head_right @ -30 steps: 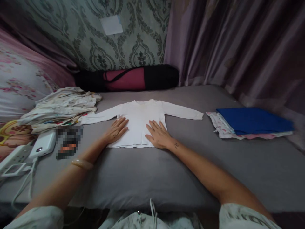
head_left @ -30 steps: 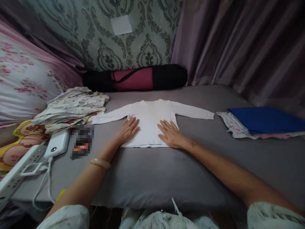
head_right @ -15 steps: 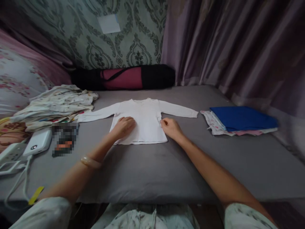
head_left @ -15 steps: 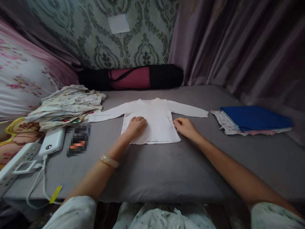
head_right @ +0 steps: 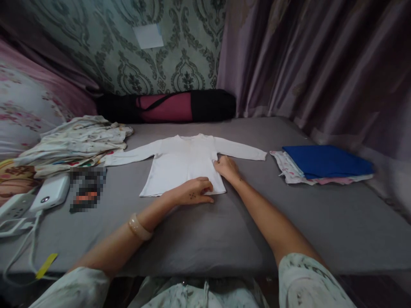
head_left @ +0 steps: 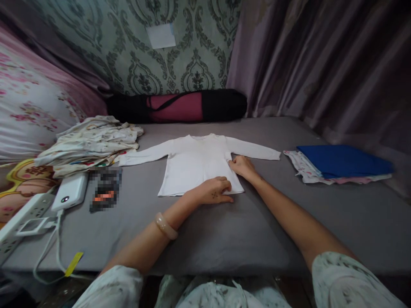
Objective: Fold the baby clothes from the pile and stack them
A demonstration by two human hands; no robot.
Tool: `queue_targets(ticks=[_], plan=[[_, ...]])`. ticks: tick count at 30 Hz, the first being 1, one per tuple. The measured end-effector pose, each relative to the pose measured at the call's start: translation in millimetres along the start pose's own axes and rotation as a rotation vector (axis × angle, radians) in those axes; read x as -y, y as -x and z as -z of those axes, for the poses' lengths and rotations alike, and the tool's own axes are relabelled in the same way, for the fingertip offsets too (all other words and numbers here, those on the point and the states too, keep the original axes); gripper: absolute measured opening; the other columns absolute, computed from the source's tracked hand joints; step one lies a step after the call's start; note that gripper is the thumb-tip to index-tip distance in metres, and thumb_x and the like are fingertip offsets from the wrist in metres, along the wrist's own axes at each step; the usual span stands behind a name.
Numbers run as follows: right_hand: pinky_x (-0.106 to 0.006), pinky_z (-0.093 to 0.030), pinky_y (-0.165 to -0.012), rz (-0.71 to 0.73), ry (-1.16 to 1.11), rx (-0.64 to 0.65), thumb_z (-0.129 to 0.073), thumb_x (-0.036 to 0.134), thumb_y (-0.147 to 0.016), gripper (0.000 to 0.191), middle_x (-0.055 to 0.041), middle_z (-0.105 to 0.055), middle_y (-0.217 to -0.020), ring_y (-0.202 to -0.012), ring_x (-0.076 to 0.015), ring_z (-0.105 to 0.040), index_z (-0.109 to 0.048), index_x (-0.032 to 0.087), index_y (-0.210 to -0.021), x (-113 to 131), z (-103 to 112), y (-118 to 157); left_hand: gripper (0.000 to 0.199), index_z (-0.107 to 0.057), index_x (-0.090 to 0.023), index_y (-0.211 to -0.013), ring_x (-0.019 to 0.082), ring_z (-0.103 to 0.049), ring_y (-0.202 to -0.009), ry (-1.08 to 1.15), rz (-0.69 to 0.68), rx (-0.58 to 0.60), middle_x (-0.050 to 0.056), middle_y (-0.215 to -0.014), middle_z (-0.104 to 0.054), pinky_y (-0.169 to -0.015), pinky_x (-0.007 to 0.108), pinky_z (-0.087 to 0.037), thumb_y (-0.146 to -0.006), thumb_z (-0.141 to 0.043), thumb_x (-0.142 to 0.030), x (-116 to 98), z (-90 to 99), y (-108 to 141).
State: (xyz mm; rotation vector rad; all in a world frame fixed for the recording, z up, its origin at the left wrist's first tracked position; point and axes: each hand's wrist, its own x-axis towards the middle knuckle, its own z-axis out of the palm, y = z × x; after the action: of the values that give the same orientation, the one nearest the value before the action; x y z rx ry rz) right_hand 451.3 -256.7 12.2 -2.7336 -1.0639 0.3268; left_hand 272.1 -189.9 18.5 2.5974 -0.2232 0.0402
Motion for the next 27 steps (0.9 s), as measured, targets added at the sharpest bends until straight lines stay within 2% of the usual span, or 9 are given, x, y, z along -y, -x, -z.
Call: queue_targets(ticks=[4,8,11,14,17,19,22,25,27], plan=[[-0.029,-0.044,-0.065,0.019,0.014,-0.005,-0.044,0.041,-0.089,0.04,-0.0149,-0.073,-0.088,-0.085,-0.0255,-0.068,-0.076,0.017,-0.083,0,1,-2,0.02,-0.059,-0.016,-0.094,0.017,-0.057,-0.082,-0.093,-0.014,0.007,0.008,-0.094,-0.06,-0.074,0.027,-0.044,-0.094,-0.047,-0.031,-7,-1.6,-1],[-0.026,-0.041,-0.061,0.038,-0.003,0.041,-0.048,0.042,-0.085,0.038,-0.0107,-0.072,-0.078,-0.077,-0.0218,-0.067,-0.074,0.018,-0.073,-2,5,-6,0.019,-0.06,-0.015,-0.088,0.017,-0.057,-0.081,-0.18,-0.015,0.026,0.009,-0.089,-0.061,-0.074,0.027,-0.044,-0.091,-0.042,-0.019,-9,-3.3,-7],[-0.024,-0.038,-0.056,0.042,-0.043,0.053,-0.05,0.042,-0.084,0.036,-0.0074,-0.07,-0.071,-0.072,-0.0193,-0.065,-0.073,0.017,-0.07,-8,6,-9,0.014,-0.062,-0.016,-0.084,0.015,-0.056,-0.075,-0.057,0.019,0.004,0.005,-0.084,-0.064,-0.071,0.024,-0.044,-0.084,-0.048,-0.015,-6,-0.6,-8],[-0.024,-0.039,-0.057,0.035,-0.027,0.062,-0.051,0.043,-0.085,0.035,-0.0066,-0.07,-0.072,-0.073,-0.019,-0.065,-0.073,0.017,-0.074,-11,8,-7,0.015,-0.064,-0.016,-0.085,0.012,-0.055,-0.069,0.088,0.081,-0.011,0.002,-0.081,-0.065,-0.065,0.022,-0.042,-0.079,-0.051,-0.014,-3,2.1,-6],[-0.027,-0.044,-0.066,0.052,0.074,0.055,-0.05,0.04,-0.088,0.033,-0.0112,-0.072,-0.085,-0.083,-0.023,-0.066,-0.072,0.017,-0.085,-3,11,3,0.016,-0.066,-0.016,-0.084,0.012,-0.056,-0.069,0.12,0.084,0.028,0.003,-0.08,-0.067,-0.064,0.022,-0.041,-0.078,-0.051,-0.014,-2,0.2,-5],[-0.032,-0.046,-0.075,0.1,0.149,-0.033,-0.045,0.029,-0.091,0.03,-0.0164,-0.069,-0.1,-0.094,-0.0263,-0.065,-0.069,0.014,-0.1,8,11,14,0.017,-0.067,-0.015,-0.084,0.013,-0.057,-0.072,0.116,0.071,0.028,0.004,-0.083,-0.068,-0.066,0.022,-0.042,-0.078,-0.051,-0.013,-5,-1.6,-5],[-0.04,-0.043,-0.091,0.284,0.174,-0.155,-0.031,0.016,-0.093,0.038,-0.0217,-0.061,-0.119,-0.112,-0.0298,-0.057,-0.06,0.01,-0.117,27,5,27,0.018,-0.067,-0.016,-0.083,0.013,-0.058,-0.071,0.143,0.051,0.012,0.003,-0.082,-0.068,-0.066,0.022,-0.042,-0.079,-0.05,-0.014,-5,0.9,-4],[-0.045,-0.032,-0.108,0.583,0.076,-0.095,-0.028,0.028,-0.097,0.046,-0.018,-0.048,-0.14,-0.133,-0.0285,-0.039,-0.049,0.012,-0.134,38,-11,27,0.018,-0.064,-0.016,-0.072,0.012,-0.055,-0.062,0.094,0.171,-0.058,0.001,-0.068,-0.064,-0.061,0.022,-0.042,-0.08,-0.047,-0.014,10,11.1,3],[-0.043,-0.023,-0.114,0.643,0.018,-0.023,-0.024,0.039,-0.098,0.056,-0.0161,-0.035,-0.152,-0.142,-0.026,-0.025,-0.036,0.01,-0.145,41,-22,18,0.018,-0.062,-0.016,-0.07,0.014,-0.056,-0.064,-0.049,0.324,-0.175,0.002,-0.067,-0.063,-0.065,0.025,-0.044,-0.08,-0.046,-0.014,29,19.0,12]])
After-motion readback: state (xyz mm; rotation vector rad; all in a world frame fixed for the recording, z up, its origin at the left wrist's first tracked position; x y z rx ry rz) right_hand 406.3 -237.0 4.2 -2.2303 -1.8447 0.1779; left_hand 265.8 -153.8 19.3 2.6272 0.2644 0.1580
